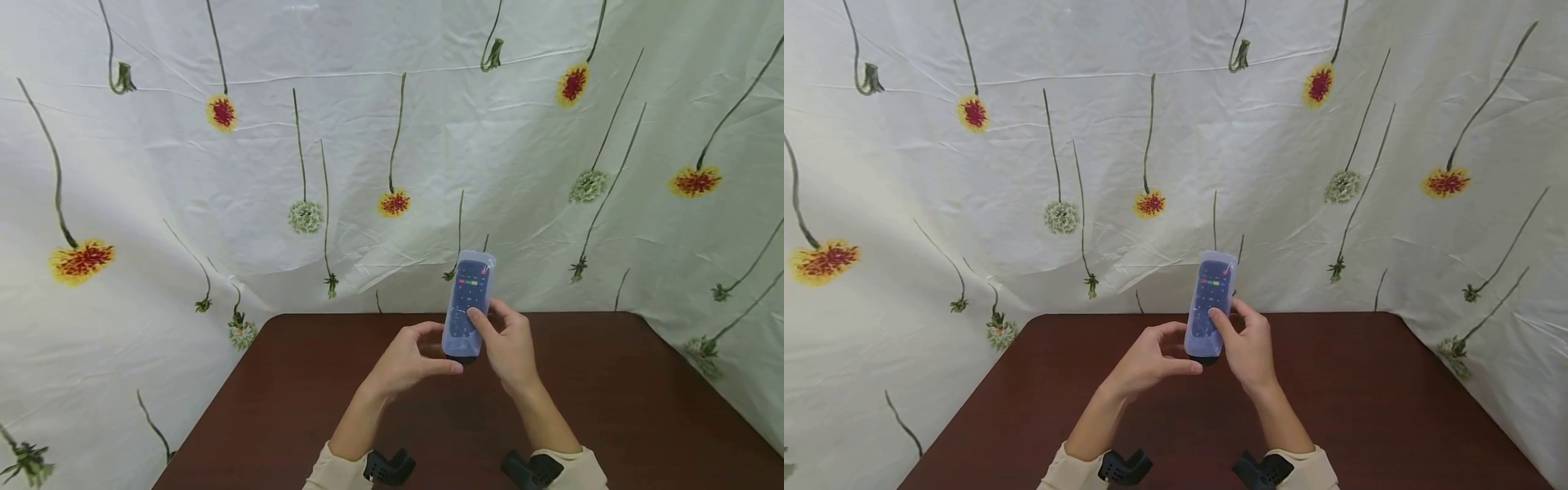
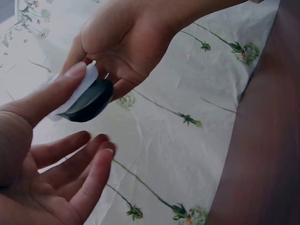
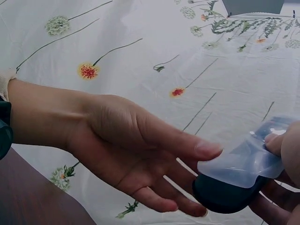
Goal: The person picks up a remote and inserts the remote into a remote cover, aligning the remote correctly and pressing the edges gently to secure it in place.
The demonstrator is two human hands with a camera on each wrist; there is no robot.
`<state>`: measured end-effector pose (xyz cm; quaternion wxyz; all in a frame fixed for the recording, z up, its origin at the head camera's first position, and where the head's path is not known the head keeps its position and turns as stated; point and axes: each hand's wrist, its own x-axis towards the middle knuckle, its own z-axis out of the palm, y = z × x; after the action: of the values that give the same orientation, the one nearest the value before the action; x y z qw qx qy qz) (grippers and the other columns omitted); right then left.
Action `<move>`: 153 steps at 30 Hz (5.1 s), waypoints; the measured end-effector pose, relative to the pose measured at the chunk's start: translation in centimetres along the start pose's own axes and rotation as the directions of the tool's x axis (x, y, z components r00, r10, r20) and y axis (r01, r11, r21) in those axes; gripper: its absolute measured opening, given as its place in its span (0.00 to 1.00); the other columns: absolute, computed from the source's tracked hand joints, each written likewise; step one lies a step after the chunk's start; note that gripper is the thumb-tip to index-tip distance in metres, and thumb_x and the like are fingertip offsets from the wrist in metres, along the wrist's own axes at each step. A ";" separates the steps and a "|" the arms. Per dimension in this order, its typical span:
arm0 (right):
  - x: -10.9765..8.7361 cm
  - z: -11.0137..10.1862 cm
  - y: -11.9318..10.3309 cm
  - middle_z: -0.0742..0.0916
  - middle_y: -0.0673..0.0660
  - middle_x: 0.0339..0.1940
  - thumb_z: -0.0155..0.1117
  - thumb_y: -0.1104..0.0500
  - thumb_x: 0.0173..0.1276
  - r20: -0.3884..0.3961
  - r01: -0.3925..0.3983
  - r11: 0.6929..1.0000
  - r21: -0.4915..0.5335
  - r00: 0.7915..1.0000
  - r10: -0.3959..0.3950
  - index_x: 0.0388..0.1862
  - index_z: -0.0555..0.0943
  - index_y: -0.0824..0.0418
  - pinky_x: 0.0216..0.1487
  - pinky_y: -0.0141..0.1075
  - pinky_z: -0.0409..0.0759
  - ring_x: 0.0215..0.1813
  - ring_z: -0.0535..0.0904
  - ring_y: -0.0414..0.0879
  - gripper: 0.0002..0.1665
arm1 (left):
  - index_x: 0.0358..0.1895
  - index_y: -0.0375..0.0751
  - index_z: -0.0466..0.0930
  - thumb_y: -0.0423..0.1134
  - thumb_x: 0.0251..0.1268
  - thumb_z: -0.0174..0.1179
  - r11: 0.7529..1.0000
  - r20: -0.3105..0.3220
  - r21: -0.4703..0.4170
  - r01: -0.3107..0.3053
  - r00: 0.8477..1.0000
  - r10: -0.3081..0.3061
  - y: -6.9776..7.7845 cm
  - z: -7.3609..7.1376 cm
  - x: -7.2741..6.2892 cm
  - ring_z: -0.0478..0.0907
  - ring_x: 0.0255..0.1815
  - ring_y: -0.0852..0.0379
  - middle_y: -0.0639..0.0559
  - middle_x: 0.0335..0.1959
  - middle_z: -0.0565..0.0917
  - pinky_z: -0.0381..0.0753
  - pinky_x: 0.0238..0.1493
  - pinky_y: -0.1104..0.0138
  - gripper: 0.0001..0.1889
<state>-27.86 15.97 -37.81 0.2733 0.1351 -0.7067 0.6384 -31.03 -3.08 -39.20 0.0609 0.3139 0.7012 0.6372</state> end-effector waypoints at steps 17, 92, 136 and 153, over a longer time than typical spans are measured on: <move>-0.6 1.3 0.5 0.88 0.58 0.43 0.68 0.59 0.75 0.220 -0.031 0.992 -0.122 0.974 0.058 0.58 0.85 0.64 0.41 0.38 0.85 0.42 0.84 0.50 0.16 | 0.47 0.29 0.88 0.33 0.69 0.69 0.983 -0.352 -0.009 -0.184 0.921 0.169 0.6 -0.2 0.0 0.83 0.42 0.53 0.43 0.41 0.88 0.82 0.42 0.66 0.10; 0.2 0.0 0.4 0.87 0.60 0.44 0.68 0.63 0.74 0.216 -0.076 0.992 -0.102 0.972 0.097 0.58 0.83 0.66 0.42 0.40 0.83 0.44 0.83 0.52 0.16 | 0.59 0.31 0.84 0.35 0.65 0.73 0.990 -0.267 -0.024 -0.140 0.955 0.128 -0.2 0.3 0.5 0.86 0.47 0.47 0.41 0.49 0.86 0.86 0.46 0.63 0.21; 0.3 -0.2 0.5 0.83 0.69 0.56 0.63 0.61 0.79 0.227 -0.135 0.991 -0.025 0.964 0.137 0.68 0.77 0.71 0.40 0.36 0.86 0.43 0.86 0.52 0.23 | 0.67 0.29 0.76 0.22 0.54 0.75 0.996 -0.058 -0.024 -0.081 0.995 0.080 -0.7 0.5 0.5 0.89 0.41 0.49 0.41 0.42 0.89 0.87 0.41 0.64 0.34; 0.0 -0.3 0.0 0.87 0.64 0.51 0.66 0.62 0.76 0.271 -0.137 0.987 -0.082 0.950 0.155 0.62 0.81 0.72 0.45 0.38 0.84 0.47 0.86 0.53 0.20 | 0.73 0.43 0.73 0.16 0.61 0.66 0.768 -0.093 0.509 -0.389 0.862 0.499 -0.3 -2.0 0.0 0.79 0.59 0.48 0.46 0.65 0.77 0.86 0.44 0.61 0.37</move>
<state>-27.82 16.23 -37.76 0.1282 0.1616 -0.7653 0.6097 -32.14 -4.74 -39.13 -0.2500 0.4033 0.7423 0.4732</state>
